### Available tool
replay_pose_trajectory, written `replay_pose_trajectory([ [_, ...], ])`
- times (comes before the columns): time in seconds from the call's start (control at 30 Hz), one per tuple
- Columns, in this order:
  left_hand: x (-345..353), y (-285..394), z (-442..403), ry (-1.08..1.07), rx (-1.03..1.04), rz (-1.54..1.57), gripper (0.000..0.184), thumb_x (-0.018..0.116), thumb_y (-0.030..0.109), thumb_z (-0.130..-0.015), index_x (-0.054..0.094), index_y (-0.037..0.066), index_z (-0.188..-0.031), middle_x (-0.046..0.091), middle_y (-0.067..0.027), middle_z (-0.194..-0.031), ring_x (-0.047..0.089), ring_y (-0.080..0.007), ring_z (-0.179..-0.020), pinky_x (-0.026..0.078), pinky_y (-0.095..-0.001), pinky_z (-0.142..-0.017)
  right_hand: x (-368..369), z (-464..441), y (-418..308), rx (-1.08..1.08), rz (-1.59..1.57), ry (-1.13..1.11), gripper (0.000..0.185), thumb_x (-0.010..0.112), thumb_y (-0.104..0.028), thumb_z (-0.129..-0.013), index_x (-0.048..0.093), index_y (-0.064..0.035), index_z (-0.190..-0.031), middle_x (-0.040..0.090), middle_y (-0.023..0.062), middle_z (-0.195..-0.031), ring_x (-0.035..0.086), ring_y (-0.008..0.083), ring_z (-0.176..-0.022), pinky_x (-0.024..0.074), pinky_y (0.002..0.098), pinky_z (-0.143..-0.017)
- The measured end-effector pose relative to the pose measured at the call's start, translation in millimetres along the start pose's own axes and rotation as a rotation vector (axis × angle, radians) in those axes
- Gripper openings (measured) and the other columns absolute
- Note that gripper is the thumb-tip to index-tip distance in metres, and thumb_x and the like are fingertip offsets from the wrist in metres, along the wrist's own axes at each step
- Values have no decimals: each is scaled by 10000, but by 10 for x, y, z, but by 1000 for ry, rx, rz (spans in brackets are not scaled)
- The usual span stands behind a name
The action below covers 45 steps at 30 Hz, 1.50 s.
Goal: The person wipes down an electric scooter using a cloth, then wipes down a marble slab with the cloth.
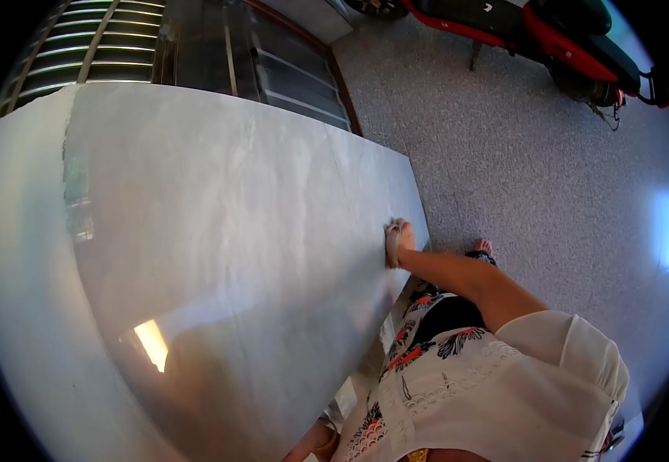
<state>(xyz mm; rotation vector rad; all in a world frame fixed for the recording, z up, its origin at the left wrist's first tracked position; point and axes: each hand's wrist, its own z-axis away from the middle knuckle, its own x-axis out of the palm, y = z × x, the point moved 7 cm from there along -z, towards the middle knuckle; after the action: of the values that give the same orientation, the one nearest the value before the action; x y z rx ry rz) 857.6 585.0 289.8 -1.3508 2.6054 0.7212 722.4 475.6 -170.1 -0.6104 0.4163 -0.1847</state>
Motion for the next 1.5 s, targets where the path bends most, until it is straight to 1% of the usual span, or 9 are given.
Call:
replay_pose_trajectory([
  [0.07,-5,14,-1,-6,1,24,497,291,349,-920,383,-40,-1217,412,-161,-1227,433,-290,-1115,406,-394,-902,-180,284,-318,142,72,9,369,590,-298,-754,487,-59,-1016,553,199,-956,532,378,-920,423,434,-800],
  [0.37,-160,-23,79,-75,-49,479,495,291,347,-918,396,-40,-1208,422,-160,-1218,439,-289,-1108,412,-392,-896,-340,675,-3034,-770,-313,-26,348,496,-189,-796,439,-45,-1108,493,229,-1064,469,363,-1005,370,401,-876],
  [0.57,-209,56,79,599,-405,42,509,327,375,-877,463,-30,-1153,487,-130,-1162,507,-283,-1027,452,-398,-830,-410,1173,-1700,-870,-267,-223,491,518,-107,-778,335,-51,-1230,439,217,-1139,442,393,-999,372,402,-880],
  [0.73,-102,-16,-14,415,-337,56,487,321,355,-885,471,-27,-1148,484,-136,-1168,507,-283,-1030,463,-407,-818,-456,1498,-742,-882,-166,-392,551,540,-88,-770,303,-60,-1267,383,200,-1204,373,371,-1116,326,385,-952],
  [0.9,-249,-188,66,292,-256,422,474,304,328,-895,466,-47,-1137,495,-155,-1144,527,-279,-994,484,-397,-792,-529,1086,-2213,-1096,-174,-137,408,521,-121,-762,406,-62,-1149,427,173,-1068,408,368,-1018,372,415,-865],
  [1.13,-29,-200,-168,291,-130,-37,441,286,295,-917,418,-59,-1145,493,-167,-1113,548,-247,-914,515,-373,-711,-563,1689,-3315,-1070,-418,-64,469,475,-161,-743,379,-62,-1191,440,194,-1117,414,363,-1012,344,408,-887],
  [1.3,54,83,-142,226,77,-334,427,294,271,-925,337,-31,-1223,444,-166,-1175,513,-253,-983,479,-393,-809,-1089,2939,-2469,-1548,-586,-169,505,526,-109,-677,413,-19,-1160,419,244,-1150,402,408,-1033,315,429,-917],
  [1.43,11,46,-212,417,-230,284,449,326,273,-919,310,-26,-1255,377,-165,-1256,420,-265,-1122,367,-388,-952,-959,2745,-1611,-1800,-704,-256,496,556,-158,-675,463,-62,-1153,423,210,-1186,402,400,-1081,315,470,-927],
  [1.5,-88,-35,-200,355,-225,314,476,332,282,-917,291,-26,-1278,354,-168,-1282,380,-272,-1170,314,-384,-1000,-672,2224,-1270,-1562,-649,-159,492,539,-212,-709,447,-65,-1170,446,209,-1149,428,390,-1053,336,454,-920],
])
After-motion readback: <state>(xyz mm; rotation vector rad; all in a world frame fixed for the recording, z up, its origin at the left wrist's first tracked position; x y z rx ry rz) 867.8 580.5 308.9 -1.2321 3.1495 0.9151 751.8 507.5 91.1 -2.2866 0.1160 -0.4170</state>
